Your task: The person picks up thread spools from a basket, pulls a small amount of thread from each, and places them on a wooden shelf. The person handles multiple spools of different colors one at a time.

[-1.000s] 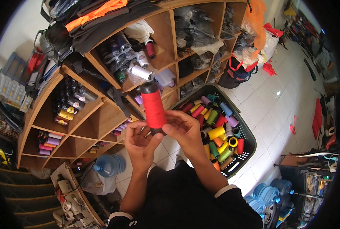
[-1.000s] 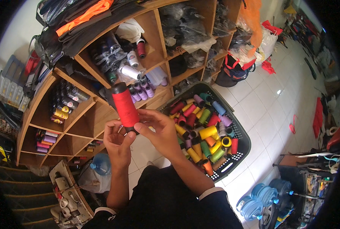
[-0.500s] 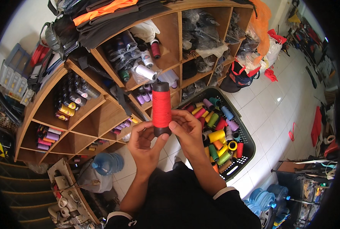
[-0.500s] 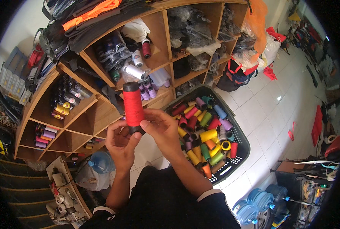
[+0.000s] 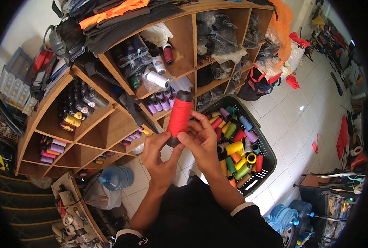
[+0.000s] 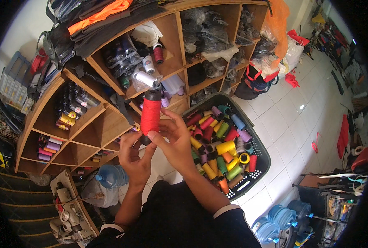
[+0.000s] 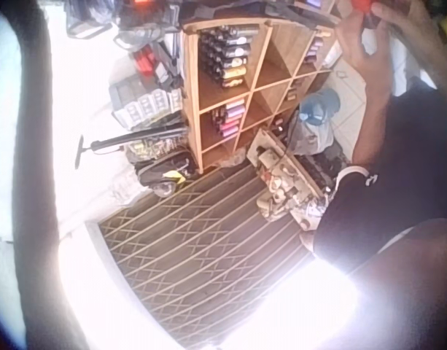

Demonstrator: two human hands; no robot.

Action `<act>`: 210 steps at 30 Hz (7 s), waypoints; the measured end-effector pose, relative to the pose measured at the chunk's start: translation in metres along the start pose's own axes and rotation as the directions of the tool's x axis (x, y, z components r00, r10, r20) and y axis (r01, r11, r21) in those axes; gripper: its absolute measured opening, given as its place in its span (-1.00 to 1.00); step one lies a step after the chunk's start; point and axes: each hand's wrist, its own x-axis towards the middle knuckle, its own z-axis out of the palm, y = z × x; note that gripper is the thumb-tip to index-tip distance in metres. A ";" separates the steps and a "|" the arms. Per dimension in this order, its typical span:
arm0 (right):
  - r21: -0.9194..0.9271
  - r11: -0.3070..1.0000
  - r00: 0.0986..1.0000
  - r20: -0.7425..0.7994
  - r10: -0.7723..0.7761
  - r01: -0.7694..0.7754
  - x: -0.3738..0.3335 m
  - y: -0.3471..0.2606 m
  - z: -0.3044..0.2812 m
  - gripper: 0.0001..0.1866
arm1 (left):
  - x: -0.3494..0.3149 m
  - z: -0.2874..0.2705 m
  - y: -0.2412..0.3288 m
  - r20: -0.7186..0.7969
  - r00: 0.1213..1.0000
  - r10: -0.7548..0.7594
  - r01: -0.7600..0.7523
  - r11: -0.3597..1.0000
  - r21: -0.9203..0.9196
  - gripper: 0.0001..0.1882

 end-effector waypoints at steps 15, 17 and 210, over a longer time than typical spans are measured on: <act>0.011 1.000 1.000 0.027 0.002 -0.003 0.002 -0.002 0.000 -0.36 | -0.001 0.003 0.000 -0.028 0.993 0.114 -0.109 0.985 0.136 -0.57; 0.019 1.000 1.000 0.018 0.018 -0.018 0.002 -0.002 -0.001 -0.36 | -0.002 0.003 0.000 -0.052 0.994 0.099 -0.092 0.989 0.116 -0.57; -0.314 0.908 0.844 0.373 0.385 -0.276 -0.023 0.725 0.884 -0.43 | 0.136 -0.986 -0.422 -0.499 0.836 -0.231 0.385 0.893 0.233 -0.41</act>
